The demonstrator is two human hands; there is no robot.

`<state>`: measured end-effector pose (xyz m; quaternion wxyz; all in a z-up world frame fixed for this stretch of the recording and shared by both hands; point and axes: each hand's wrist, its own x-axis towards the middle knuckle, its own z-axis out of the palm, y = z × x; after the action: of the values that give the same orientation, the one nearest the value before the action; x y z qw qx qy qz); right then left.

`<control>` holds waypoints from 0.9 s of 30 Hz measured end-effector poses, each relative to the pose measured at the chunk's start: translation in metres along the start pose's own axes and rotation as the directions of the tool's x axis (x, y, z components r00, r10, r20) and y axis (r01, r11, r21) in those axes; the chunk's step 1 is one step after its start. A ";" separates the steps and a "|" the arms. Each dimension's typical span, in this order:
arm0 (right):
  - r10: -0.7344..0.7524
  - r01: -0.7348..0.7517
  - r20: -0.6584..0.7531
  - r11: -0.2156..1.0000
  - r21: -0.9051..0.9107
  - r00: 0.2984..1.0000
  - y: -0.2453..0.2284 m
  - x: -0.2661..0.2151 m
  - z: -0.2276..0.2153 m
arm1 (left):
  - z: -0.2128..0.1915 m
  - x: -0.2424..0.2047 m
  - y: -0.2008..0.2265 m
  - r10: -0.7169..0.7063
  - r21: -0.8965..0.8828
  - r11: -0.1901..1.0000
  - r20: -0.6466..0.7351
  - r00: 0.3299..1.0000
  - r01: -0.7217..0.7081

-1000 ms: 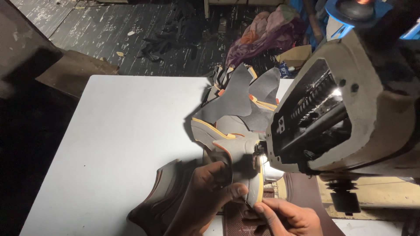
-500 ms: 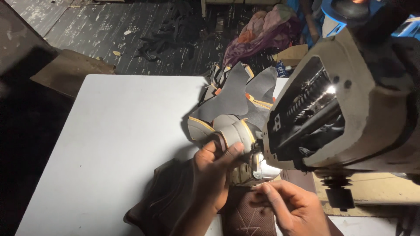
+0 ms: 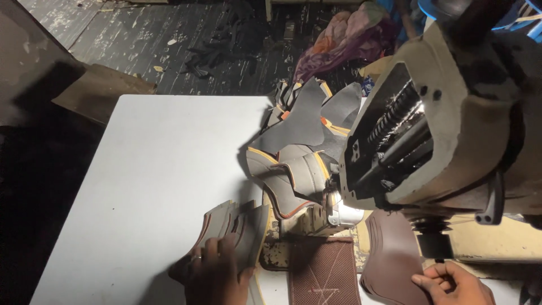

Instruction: Stitching together fabric and leather shoe upper components using an industrial sewing machine.

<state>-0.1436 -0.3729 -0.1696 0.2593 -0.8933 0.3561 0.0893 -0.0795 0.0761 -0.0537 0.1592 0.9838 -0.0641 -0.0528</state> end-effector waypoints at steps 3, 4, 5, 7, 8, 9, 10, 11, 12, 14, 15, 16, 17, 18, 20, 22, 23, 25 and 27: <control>0.064 -0.063 0.041 0.997 -0.036 0.997 -0.013 -0.011 -0.015 | -0.007 -0.004 0.010 -0.349 0.011 0.936 0.171 0.921 0.352; 0.030 -0.029 0.030 0.999 -0.016 0.999 -0.016 -0.015 -0.017 | -0.006 -0.006 0.009 -0.310 0.007 0.950 0.129 0.942 0.312; -0.005 0.004 0.018 1.000 0.005 1.000 -0.018 -0.020 -0.018 | -0.005 -0.009 0.009 -0.270 0.004 0.963 0.086 0.959 0.271; -0.084 0.083 0.000 0.985 0.151 0.996 -0.004 -0.014 -0.009 | -0.011 -0.007 0.013 -0.307 0.004 0.951 0.105 0.946 0.308; -0.155 0.157 -0.031 0.943 0.294 0.987 0.004 -0.011 -0.004 | -0.014 -0.006 0.016 -0.340 0.006 0.940 0.126 0.932 0.342; -0.156 0.159 -0.032 0.943 0.294 0.987 -0.003 -0.016 -0.007 | -0.014 -0.004 0.011 -0.340 0.005 0.940 0.125 0.932 0.342; -0.208 0.181 0.015 0.883 0.434 0.978 -0.009 -0.022 -0.009 | -0.013 -0.004 0.007 -0.299 -0.060 0.945 0.235 0.925 0.321; -0.266 0.191 0.052 0.802 0.565 0.963 -0.014 -0.028 -0.011 | -0.012 -0.003 0.002 -0.245 -0.128 0.945 0.337 0.909 0.302; -0.265 0.190 0.053 0.802 0.566 0.963 -0.023 -0.037 -0.004 | -0.019 -0.003 0.004 -0.245 -0.126 0.945 0.338 0.909 0.302; -0.373 0.183 0.141 0.708 0.682 0.917 -0.041 -0.056 0.008 | -0.033 -0.001 0.007 -0.102 -0.492 0.851 0.184 0.978 0.182; -0.372 0.182 0.140 0.708 0.683 0.918 -0.051 -0.062 0.013 | -0.029 0.000 0.008 -0.101 -0.492 0.851 0.185 0.978 0.181; -0.488 0.224 0.181 0.658 0.719 0.854 -0.062 -0.068 0.018 | -0.026 0.002 0.008 -0.180 -0.479 0.815 0.326 0.928 0.326; -0.596 0.256 0.214 0.603 0.756 0.774 -0.073 -0.075 0.023 | -0.024 0.003 0.008 -0.246 -0.442 0.770 0.462 0.852 0.461; -0.596 0.256 0.212 0.602 0.756 0.775 -0.084 -0.082 0.029 | -0.010 0.001 0.008 -0.244 -0.441 0.771 0.461 0.853 0.459; -0.555 0.173 0.309 0.652 0.738 0.772 -0.104 -0.097 0.041 | 0.018 -0.004 0.006 -0.065 -0.882 0.298 0.363 0.930 0.365; -0.598 0.155 0.295 0.585 0.796 0.746 -0.122 -0.110 0.040 | 0.009 -0.008 0.027 -0.072 -0.883 0.207 0.417 0.906 0.422; -0.641 0.134 0.273 0.512 0.848 0.718 -0.133 -0.115 0.040 | 0.004 -0.009 0.037 -0.075 -0.874 0.116 0.467 0.881 0.473; -0.588 0.059 0.316 0.529 0.846 0.744 -0.138 -0.121 0.041 | 0.033 -0.013 0.025 0.001 -0.897 0.049 0.439 0.899 0.438; -0.533 -0.012 0.358 0.546 0.838 0.767 -0.143 -0.122 0.032 | 0.044 -0.014 0.021 0.077 -0.914 -0.028 0.401 0.913 0.404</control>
<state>-0.1350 -0.1964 -0.0980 0.7378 -0.6497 0.1146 0.1430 -0.1007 0.0449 -0.0869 0.7855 0.5514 0.0859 -0.2676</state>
